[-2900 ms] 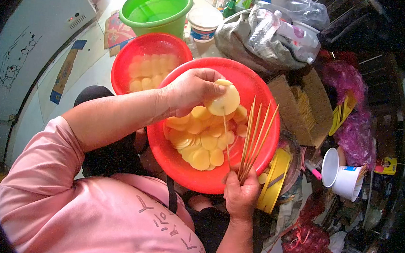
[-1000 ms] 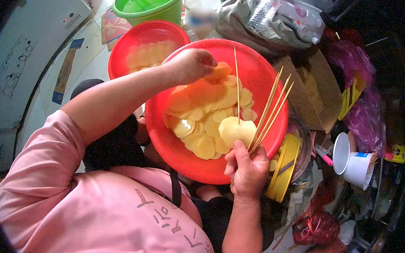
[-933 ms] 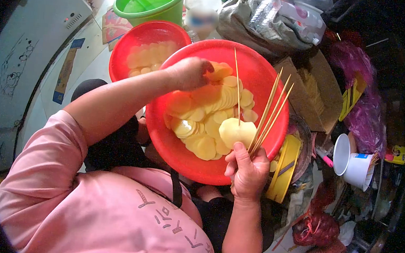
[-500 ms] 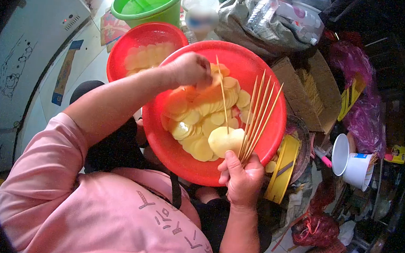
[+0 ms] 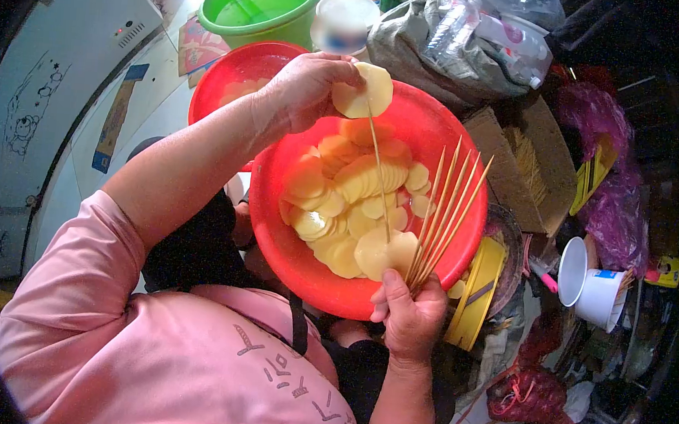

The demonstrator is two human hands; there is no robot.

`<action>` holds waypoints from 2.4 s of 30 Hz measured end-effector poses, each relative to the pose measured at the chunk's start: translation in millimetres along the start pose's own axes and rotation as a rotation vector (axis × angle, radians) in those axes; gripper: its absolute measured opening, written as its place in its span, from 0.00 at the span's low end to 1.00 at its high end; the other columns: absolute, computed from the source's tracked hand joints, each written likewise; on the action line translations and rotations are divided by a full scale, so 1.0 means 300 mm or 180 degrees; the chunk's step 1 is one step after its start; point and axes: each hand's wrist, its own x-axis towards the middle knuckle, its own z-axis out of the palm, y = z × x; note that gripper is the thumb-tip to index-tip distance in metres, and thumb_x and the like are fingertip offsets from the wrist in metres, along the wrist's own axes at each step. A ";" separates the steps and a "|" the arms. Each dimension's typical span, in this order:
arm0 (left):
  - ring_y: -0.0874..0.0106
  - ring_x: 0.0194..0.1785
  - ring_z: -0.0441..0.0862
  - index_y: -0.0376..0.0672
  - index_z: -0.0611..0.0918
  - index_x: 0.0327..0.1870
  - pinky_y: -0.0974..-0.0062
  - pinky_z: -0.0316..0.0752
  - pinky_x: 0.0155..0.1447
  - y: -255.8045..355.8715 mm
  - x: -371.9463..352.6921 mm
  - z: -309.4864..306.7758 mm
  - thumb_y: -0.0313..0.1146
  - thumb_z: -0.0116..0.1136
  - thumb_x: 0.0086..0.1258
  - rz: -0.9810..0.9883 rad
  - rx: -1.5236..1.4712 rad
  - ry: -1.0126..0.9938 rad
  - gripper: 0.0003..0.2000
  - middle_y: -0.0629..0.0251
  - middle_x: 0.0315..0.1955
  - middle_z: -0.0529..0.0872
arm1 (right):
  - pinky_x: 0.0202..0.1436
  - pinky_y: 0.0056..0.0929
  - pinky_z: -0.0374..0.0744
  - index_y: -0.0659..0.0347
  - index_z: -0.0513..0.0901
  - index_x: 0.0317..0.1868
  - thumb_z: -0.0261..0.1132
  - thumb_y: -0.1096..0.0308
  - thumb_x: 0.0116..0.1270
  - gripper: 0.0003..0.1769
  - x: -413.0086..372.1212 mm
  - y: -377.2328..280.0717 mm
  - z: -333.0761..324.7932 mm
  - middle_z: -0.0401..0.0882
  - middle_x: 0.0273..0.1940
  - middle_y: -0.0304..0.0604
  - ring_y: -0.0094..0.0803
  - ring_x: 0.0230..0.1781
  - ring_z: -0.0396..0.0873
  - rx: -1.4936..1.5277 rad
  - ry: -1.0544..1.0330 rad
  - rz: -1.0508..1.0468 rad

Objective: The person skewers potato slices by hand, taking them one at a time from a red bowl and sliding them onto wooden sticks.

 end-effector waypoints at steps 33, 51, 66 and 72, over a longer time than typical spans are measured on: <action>0.69 0.39 0.83 0.39 0.78 0.43 0.71 0.82 0.41 -0.005 -0.015 0.005 0.29 0.60 0.62 0.0446 -0.0239 0.0046 0.10 0.63 0.37 0.82 | 0.13 0.16 0.66 0.64 0.76 0.39 0.63 0.71 0.64 0.07 0.002 -0.002 -0.019 0.73 0.18 0.37 0.20 0.10 0.67 -0.0038 0.0034 -0.0125; 0.69 0.36 0.82 0.37 0.77 0.44 0.70 0.82 0.36 -0.034 -0.061 0.067 0.31 0.54 0.67 0.0255 0.0020 0.0061 0.09 0.61 0.35 0.81 | 0.16 0.16 0.69 0.64 0.76 0.41 0.62 0.73 0.64 0.07 0.000 0.004 -0.004 0.75 0.21 0.37 0.18 0.12 0.69 -0.0414 0.0110 -0.0224; 0.68 0.39 0.84 0.37 0.80 0.44 0.69 0.82 0.41 -0.029 -0.076 0.042 0.33 0.60 0.65 -0.0499 0.0194 -0.0496 0.11 0.62 0.37 0.83 | 0.16 0.15 0.68 0.65 0.76 0.42 0.63 0.73 0.64 0.08 0.001 0.018 0.006 0.75 0.21 0.37 0.19 0.13 0.69 -0.0552 0.0150 -0.0065; 0.74 0.33 0.83 0.37 0.81 0.40 0.77 0.80 0.36 -0.089 -0.169 0.108 0.36 0.61 0.65 -0.1058 0.0746 -0.1488 0.11 0.65 0.31 0.84 | 0.16 0.15 0.67 0.64 0.76 0.43 0.64 0.69 0.65 0.09 0.017 0.014 0.011 0.75 0.21 0.36 0.19 0.13 0.68 -0.0239 0.0072 -0.0023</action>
